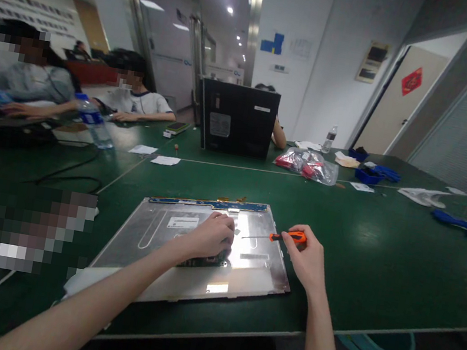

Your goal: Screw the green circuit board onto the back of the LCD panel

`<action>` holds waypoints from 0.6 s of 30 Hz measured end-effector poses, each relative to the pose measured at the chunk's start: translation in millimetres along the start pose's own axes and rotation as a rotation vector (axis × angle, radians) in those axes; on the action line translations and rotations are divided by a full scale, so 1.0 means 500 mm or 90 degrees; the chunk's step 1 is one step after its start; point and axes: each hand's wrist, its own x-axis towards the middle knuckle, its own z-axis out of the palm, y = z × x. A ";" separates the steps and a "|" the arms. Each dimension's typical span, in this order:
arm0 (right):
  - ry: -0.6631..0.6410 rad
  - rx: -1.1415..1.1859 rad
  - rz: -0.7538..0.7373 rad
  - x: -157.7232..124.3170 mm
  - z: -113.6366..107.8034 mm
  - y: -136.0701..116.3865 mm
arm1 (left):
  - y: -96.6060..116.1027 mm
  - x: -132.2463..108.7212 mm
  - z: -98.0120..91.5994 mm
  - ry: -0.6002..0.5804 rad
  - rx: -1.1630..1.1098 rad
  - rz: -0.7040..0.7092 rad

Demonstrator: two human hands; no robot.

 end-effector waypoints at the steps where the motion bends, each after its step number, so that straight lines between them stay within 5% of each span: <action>1: 0.009 0.009 0.008 -0.009 -0.001 0.002 | 0.003 -0.004 -0.002 0.007 0.002 -0.003; 10: 0.026 0.074 0.075 -0.079 0.006 0.028 | 0.050 -0.078 0.007 0.073 -0.054 -0.070; 18: 0.035 0.117 0.087 -0.115 0.014 0.029 | 0.072 -0.090 0.038 0.136 -0.004 -0.095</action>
